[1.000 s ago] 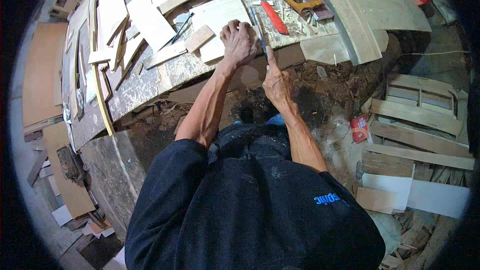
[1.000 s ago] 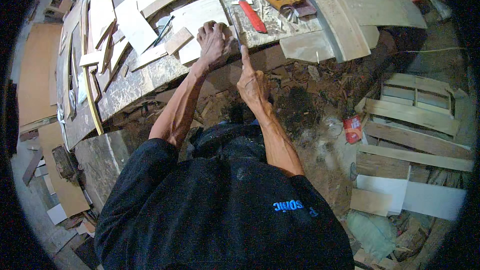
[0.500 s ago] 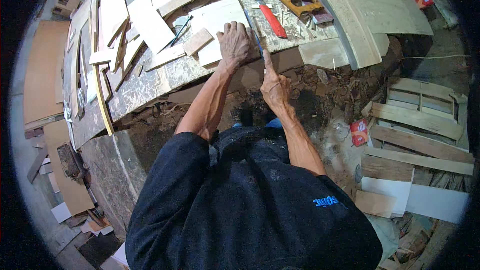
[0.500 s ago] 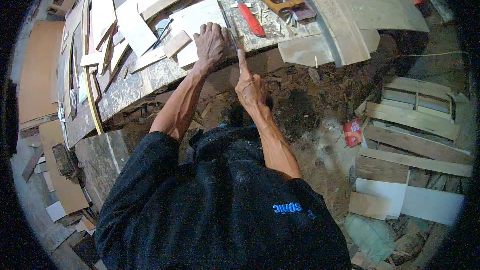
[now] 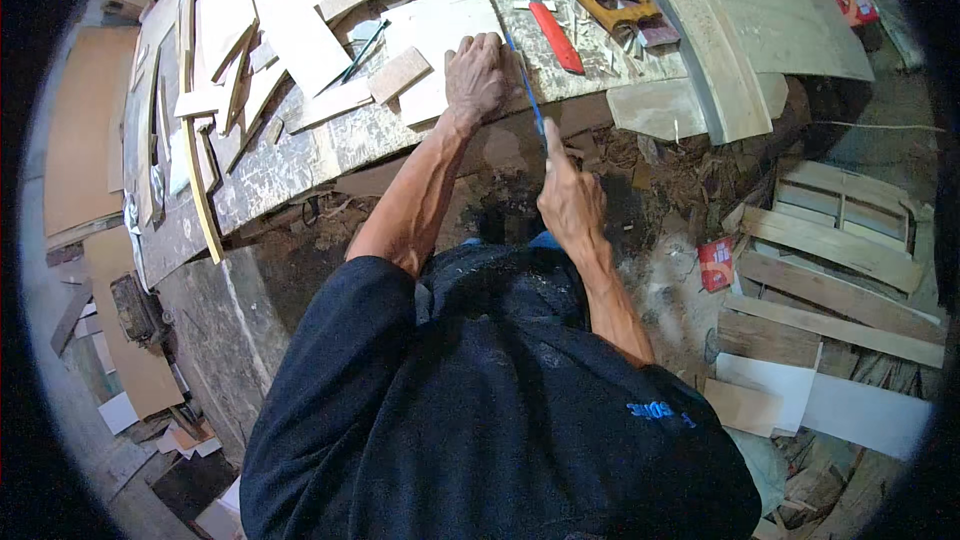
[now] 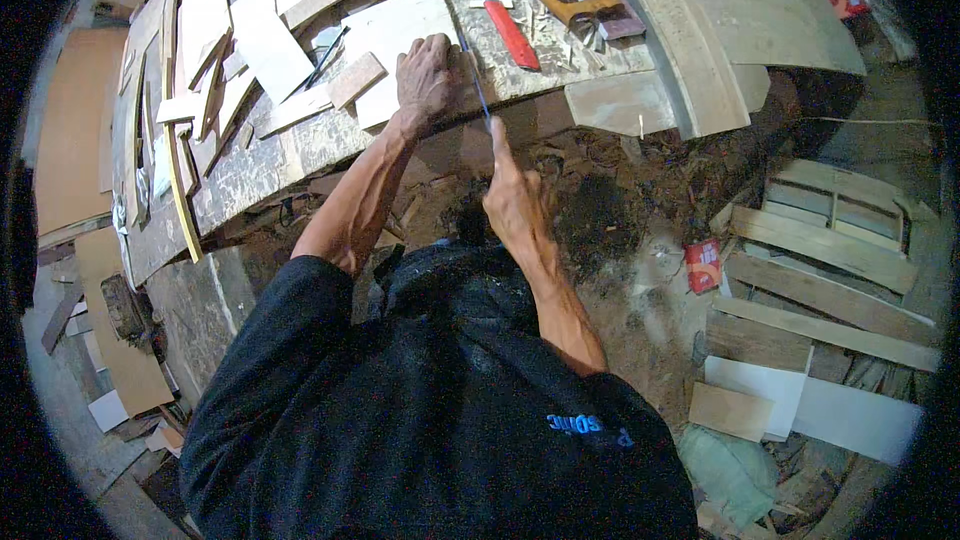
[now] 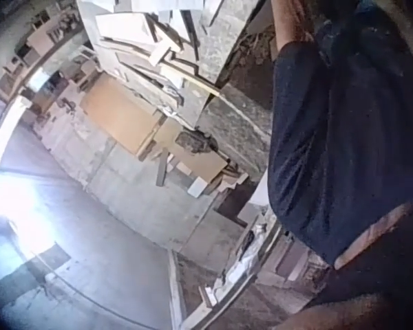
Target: The person cuts a wooden piece with a hand saw and then sands the edges of the wood using sandpaper.
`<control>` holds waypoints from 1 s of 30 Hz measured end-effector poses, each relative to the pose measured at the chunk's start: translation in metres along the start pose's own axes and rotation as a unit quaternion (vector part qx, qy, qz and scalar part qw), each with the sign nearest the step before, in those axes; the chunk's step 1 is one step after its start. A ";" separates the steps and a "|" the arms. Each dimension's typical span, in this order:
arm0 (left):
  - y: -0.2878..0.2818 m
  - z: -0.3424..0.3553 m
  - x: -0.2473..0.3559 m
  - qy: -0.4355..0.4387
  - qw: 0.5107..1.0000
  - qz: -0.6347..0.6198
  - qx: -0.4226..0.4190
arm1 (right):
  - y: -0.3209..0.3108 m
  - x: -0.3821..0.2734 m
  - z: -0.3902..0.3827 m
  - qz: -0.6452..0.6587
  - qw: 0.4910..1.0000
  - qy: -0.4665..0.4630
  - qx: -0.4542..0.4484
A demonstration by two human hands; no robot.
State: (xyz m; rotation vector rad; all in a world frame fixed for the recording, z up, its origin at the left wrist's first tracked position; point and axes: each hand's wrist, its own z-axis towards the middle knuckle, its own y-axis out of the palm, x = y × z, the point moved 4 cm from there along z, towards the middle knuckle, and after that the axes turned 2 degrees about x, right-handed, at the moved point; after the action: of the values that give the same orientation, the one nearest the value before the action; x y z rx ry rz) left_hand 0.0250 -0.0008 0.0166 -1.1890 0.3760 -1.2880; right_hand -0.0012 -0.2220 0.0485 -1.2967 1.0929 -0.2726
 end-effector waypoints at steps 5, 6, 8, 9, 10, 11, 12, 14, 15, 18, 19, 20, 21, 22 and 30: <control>0.002 0.003 -0.005 0.012 1.000 -0.003 0.020 | 0.000 -0.006 0.014 0.050 0.996 -0.040 0.059; 0.004 0.004 -0.003 0.009 1.000 0.008 0.015 | 0.003 -0.005 0.011 0.000 0.999 -0.025 0.038; -0.001 0.004 -0.001 0.023 1.000 0.007 0.000 | -0.008 -0.014 0.003 0.015 1.000 -0.015 0.022; 0.000 0.006 -0.003 0.023 1.000 0.008 0.001 | -0.010 -0.016 -0.001 0.030 1.000 -0.006 0.005; -0.001 0.005 -0.001 0.027 1.000 0.009 0.001 | -0.008 -0.014 -0.006 0.027 1.000 0.001 -0.003; -0.002 0.004 0.001 0.031 0.999 0.010 0.001 | -0.005 -0.011 -0.009 0.027 1.000 0.000 -0.003; -0.002 0.004 0.000 0.019 1.000 0.010 -0.006 | -0.001 -0.007 -0.012 0.037 0.999 0.002 -0.003; 0.000 0.006 -0.003 0.018 1.000 0.010 -0.016 | -0.001 -0.011 -0.012 0.046 0.999 0.006 -0.007; 0.002 0.006 -0.004 0.019 0.999 0.012 -0.024 | 0.000 -0.016 -0.001 0.033 0.999 -0.003 -0.004; 0.000 0.007 0.001 0.024 1.000 -0.003 -0.015 | 0.008 -0.011 0.031 0.024 0.999 -0.025 0.026; 0.001 0.006 -0.001 0.023 1.000 -0.001 -0.013 | 0.008 -0.013 0.036 0.028 0.997 -0.047 0.047; 0.002 0.005 -0.002 0.022 1.000 0.014 -0.010 | 0.010 -0.011 0.031 -0.015 0.999 -0.044 0.026; 0.003 0.004 -0.004 0.021 0.999 0.028 -0.006 | 0.008 -0.010 0.022 -0.014 0.999 -0.045 0.026; 0.000 0.004 -0.002 0.001 1.000 0.017 -0.004 | 0.008 -0.008 0.013 0.023 0.998 -0.056 0.034; -0.001 0.006 -0.001 0.028 0.999 0.009 -0.022 | 0.011 -0.010 0.032 0.017 0.997 -0.046 0.051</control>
State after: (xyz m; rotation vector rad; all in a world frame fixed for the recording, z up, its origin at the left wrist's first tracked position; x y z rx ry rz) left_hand 0.0285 0.0033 0.0198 -1.1860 0.4553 -1.3055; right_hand 0.0140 -0.1920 0.0404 -1.1870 1.0087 -0.2384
